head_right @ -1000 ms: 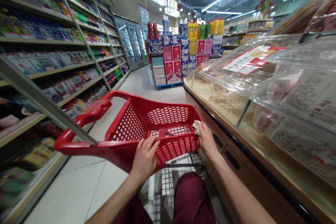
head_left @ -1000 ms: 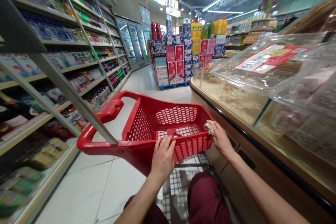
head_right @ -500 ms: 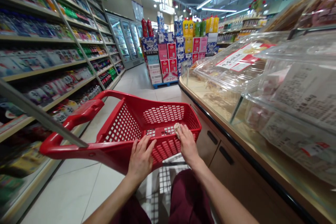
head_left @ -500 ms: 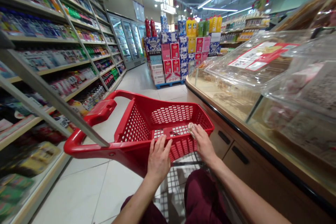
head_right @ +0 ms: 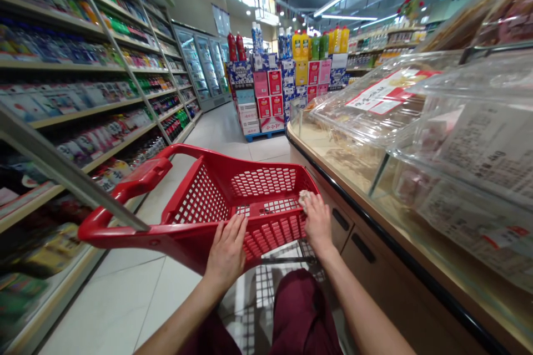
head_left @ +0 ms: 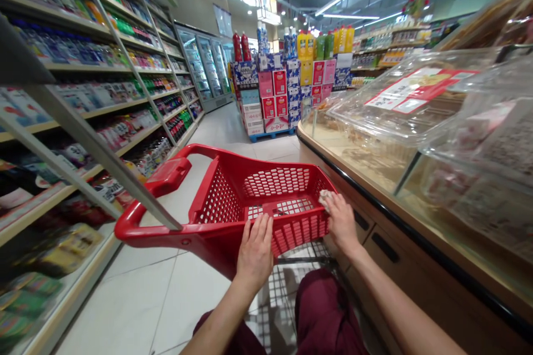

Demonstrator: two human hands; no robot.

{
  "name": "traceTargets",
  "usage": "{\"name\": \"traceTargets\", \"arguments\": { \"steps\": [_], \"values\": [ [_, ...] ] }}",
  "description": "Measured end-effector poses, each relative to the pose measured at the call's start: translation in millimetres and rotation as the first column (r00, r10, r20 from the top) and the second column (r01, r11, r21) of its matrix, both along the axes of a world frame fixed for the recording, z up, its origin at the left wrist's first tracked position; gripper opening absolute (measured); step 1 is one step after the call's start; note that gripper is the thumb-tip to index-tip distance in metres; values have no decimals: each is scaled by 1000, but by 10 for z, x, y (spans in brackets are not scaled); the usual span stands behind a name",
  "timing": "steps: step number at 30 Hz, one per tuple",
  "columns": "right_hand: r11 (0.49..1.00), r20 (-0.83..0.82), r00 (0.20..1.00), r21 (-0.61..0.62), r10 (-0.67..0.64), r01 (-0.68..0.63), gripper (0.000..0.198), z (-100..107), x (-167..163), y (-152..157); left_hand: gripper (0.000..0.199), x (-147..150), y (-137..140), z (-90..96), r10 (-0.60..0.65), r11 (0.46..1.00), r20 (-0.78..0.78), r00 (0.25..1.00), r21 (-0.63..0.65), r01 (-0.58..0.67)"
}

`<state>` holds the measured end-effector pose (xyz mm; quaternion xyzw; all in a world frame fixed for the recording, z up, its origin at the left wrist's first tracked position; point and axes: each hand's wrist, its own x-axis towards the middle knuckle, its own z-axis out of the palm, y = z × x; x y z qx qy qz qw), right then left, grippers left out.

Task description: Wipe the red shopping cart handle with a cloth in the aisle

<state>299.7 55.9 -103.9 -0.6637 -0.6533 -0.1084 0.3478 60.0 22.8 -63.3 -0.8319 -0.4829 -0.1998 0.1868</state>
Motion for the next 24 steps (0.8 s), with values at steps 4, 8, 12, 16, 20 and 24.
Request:
{"name": "traceTargets", "arguments": {
  "steps": [4, 8, 12, 16, 20, 24],
  "values": [
    [997, -24, 997, -5, -72, 72, 51, 3, -1, -27, 59, 28, -1, -9, 21, 1000, 3, 1000, 2, -21],
    [979, 89, 976, 20, 201, -203, 54, 4, -214, -71, 58, 20, 10, -12, 23, 1000, -8, 1000, -7, -23],
    [996, -7, 996, -8, -86, 86, 55, -10, -33, -21, 59, 20, 14, -24, 9, 1000, -19, 1000, -12, -9],
    [1000, 29, 1000, 4, -1, 1, 57, -15, -94, -43, 61, 40, 3, -23, 35, 999, -20, 999, -13, -35],
    [996, 68, 994, 1, 85, -85, 56, 20, -194, -73, 63, 23, -6, -19, 18, 1000, -28, 999, -23, -18],
    [993, -22, 993, -25, -114, 114, 58, 48, -165, -50, 63, 37, -10, -41, 17, 1000, -38, 999, -11, -18]
  ]
}}
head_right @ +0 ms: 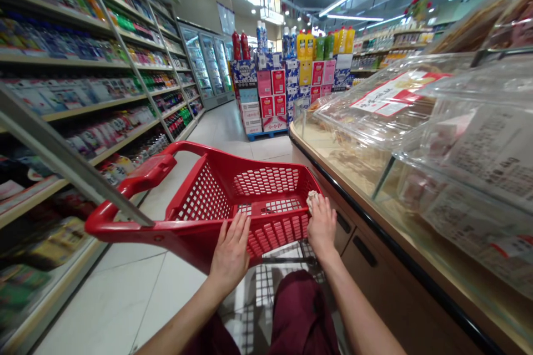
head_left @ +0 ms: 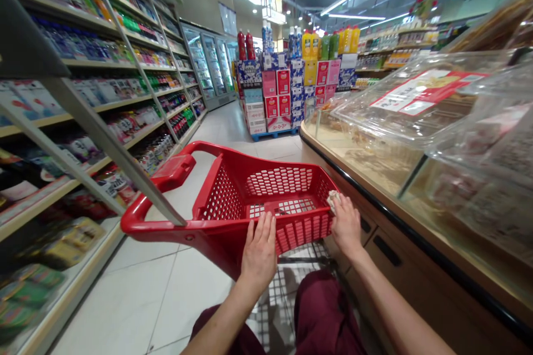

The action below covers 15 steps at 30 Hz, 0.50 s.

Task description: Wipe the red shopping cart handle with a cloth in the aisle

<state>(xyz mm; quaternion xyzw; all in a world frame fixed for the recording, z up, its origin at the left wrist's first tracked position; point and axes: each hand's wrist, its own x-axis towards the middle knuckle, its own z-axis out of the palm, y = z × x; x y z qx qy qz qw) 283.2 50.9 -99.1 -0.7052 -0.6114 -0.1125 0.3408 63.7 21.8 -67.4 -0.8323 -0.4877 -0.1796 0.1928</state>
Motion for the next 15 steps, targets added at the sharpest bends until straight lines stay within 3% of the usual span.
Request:
{"name": "traceTargets", "arguments": {
  "steps": [5, 10, 12, 15],
  "values": [
    [955, 132, 947, 2, 294, -296, 55, 33, -270, -48, 63, 9, -12, -4, 25, 1000, -2, 1000, 6, -25],
    [998, 24, 998, 1, 57, -57, 57, 55, -197, -22, 62, 10, -20, -7, 12, 1000, -40, 999, 2, -12],
    [995, 31, 995, 9, 95, -96, 58, 49, -221, -28, 62, 18, -15, -15, 30, 1000, -43, 999, 2, -30],
    [964, 105, 959, 9, 262, -264, 58, 45, -282, -36, 63, 10, -1, -25, 42, 999, -48, 998, 11, -41]
  ]
}}
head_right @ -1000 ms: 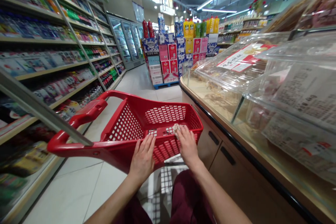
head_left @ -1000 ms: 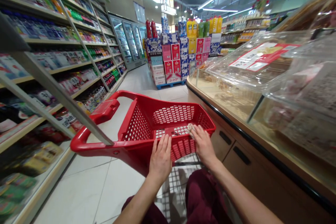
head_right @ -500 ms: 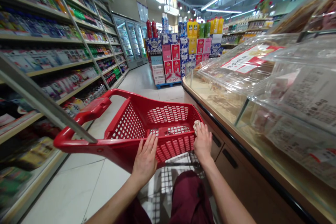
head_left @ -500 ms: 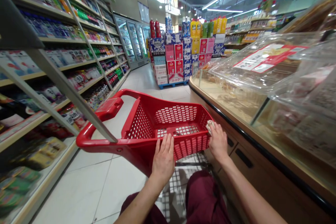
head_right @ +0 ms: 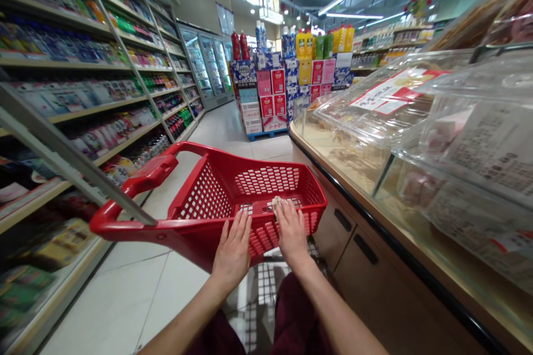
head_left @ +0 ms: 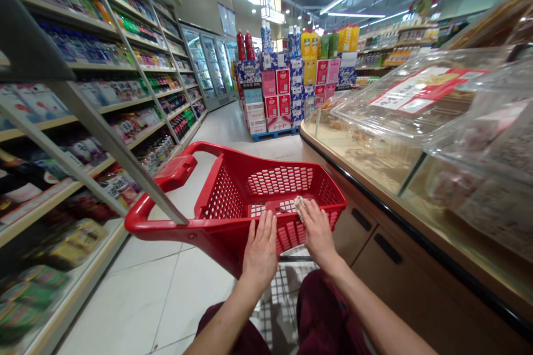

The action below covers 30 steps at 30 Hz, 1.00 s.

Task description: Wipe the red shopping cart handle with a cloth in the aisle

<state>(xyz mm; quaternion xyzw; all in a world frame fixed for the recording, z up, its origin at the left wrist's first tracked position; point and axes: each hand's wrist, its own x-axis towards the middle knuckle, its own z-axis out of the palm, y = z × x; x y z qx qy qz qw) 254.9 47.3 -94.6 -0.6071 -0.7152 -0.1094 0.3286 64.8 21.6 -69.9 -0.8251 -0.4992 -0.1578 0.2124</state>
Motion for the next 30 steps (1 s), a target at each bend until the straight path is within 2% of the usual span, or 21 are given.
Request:
{"name": "traceTargets", "arguments": {
  "steps": [2, 5, 6, 11, 12, 16, 17, 20, 22, 24, 27, 28, 30],
  "values": [
    [999, -1, 1000, -14, -29, 29, 57, 1, 38, 22, 65, -13, 9, -6, -10, 1000, -10, 1000, 0, 10],
    [977, -79, 974, -38, -214, 212, 59, -4, 136, 59, 66, -18, 15, -18, -17, 1000, -15, 1000, 2, 17],
    [974, -91, 970, -36, -227, 225, 60, -7, 137, 57, 66, -15, 15, -21, -12, 1000, -12, 1000, 6, 13],
    [1000, 13, 1000, -13, 29, -29, 59, 13, -11, -15, 67, -10, -1, -13, -2, 1000, -2, 1000, 18, 2],
    [1000, 14, 1000, -23, 14, -14, 58, 25, -11, -16, 67, -12, -3, -11, -7, 1000, -6, 1000, 17, 7],
    [978, -53, 979, -78, -196, 192, 56, 61, 6, 1, 66, 5, -2, -27, -6, 1000, -19, 1000, 6, 6],
    [981, -51, 981, -74, -185, 181, 56, 62, -33, -8, 65, 15, -1, -34, 4, 1000, -18, 1000, 4, -4],
    [1000, 16, 1000, -24, 13, -12, 56, 57, -213, -60, 63, 26, 0, -32, 23, 1000, -12, 1000, 9, -23],
    [996, 41, 995, -6, 86, -86, 57, 61, -257, -72, 62, -5, -8, 10, 4, 1000, -21, 1000, 13, -3],
    [1000, 6, 1000, -15, 15, -15, 56, 72, -196, -47, 62, -69, -21, 82, 11, 1000, -26, 1000, 6, -10],
    [985, -82, 983, -60, -166, 161, 55, 84, -122, -4, 63, -178, -42, 195, 99, 995, -21, 995, -17, -100],
    [985, -89, 982, -63, -168, 163, 55, 84, -157, -7, 63, -203, -46, 219, 125, 992, -23, 992, -23, -125],
    [997, -66, 995, -36, -72, 70, 56, 84, -317, -43, 63, -229, -46, 242, 142, 989, -35, 989, -32, -143]
  ]
}}
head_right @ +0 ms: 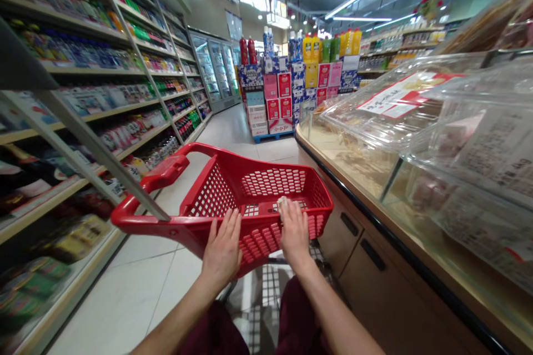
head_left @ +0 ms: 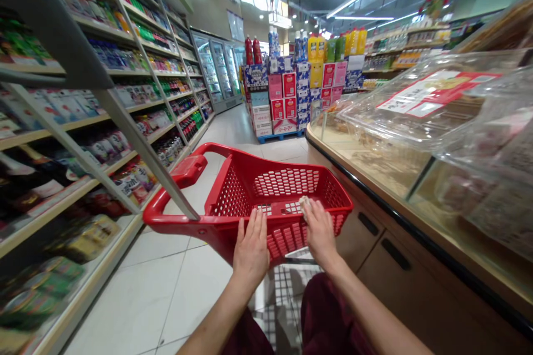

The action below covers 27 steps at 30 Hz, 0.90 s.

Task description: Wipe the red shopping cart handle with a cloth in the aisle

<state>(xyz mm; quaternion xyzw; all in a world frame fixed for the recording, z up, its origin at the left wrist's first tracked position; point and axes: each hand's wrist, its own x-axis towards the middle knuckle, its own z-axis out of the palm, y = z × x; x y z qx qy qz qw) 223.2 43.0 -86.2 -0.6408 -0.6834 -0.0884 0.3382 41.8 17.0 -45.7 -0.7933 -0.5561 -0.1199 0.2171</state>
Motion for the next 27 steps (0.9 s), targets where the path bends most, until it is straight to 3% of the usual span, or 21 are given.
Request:
{"name": "traceTargets", "arguments": {
  "steps": [2, 4, 9, 15, 18, 21, 23, 27],
  "values": [
    [991, 48, 991, 33, 129, -130, 56, 9, -183, -41, 62, -2, 5, -5, 3, 1000, 2, 1000, 0, -3],
    [984, 66, 983, 33, 172, -174, 54, 34, -262, -48, 62, 2, 8, -23, -5, 1000, 11, 1000, 4, 5],
    [997, -26, 998, -48, -60, 58, 56, 94, -116, 7, 61, 15, 7, -80, -37, 999, 13, 999, 6, 36],
    [986, 94, 983, 34, 157, -160, 54, 52, -336, -72, 60, -18, 8, -80, -52, 998, 17, 999, 25, 51],
    [999, 51, 997, 8, 51, -51, 55, 49, -223, -37, 62, -166, -48, -10, -63, 997, 39, 997, 44, 61],
    [1000, -3, 1000, -10, -13, 13, 57, 52, -148, 7, 61, -323, -133, 32, 8, 994, 92, 996, 107, -18],
    [998, -13, 998, 8, 61, -61, 58, 84, -304, -2, 60, -371, -171, 31, 25, 990, 99, 995, 133, -38],
    [959, -41, 958, 38, 284, -282, 58, 280, -950, -69, 54, -419, -183, 70, -27, 985, 90, 996, 170, 11]
  ]
}}
